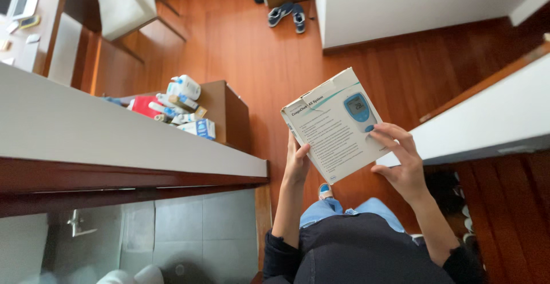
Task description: The person removes medical supply boxes, bottles, and other items from a bedroom shelf and carries them to a nearby table. They then carry items back and rearrange them on the shelf, including placing a speaker and other objects in new positions.
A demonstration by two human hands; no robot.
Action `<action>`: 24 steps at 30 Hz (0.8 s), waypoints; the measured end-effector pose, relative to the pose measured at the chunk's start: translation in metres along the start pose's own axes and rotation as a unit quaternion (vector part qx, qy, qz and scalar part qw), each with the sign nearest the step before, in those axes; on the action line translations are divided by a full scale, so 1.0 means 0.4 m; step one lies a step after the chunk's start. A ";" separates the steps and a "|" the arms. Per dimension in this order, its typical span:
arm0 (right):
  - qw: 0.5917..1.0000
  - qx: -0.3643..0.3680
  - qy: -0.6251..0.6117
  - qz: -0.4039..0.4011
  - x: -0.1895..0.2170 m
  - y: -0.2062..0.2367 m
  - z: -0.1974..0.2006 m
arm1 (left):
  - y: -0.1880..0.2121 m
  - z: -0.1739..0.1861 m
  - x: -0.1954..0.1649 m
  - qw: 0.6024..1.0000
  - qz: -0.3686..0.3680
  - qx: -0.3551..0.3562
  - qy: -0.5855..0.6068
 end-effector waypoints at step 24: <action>0.888 0.254 -0.283 -0.257 -0.453 -0.670 -0.453 | -0.625 0.137 -0.242 0.980 -0.092 -0.085 -0.152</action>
Point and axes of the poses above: each hand's wrist, its own y-axis away from the middle knuckle, its own z-axis out of the back of the hand, x = y × z, the point moved 9 cm from there along -y, towards the middle knuckle, and after that the axes turned 4 degrees about -z, right-handed, at the moved point
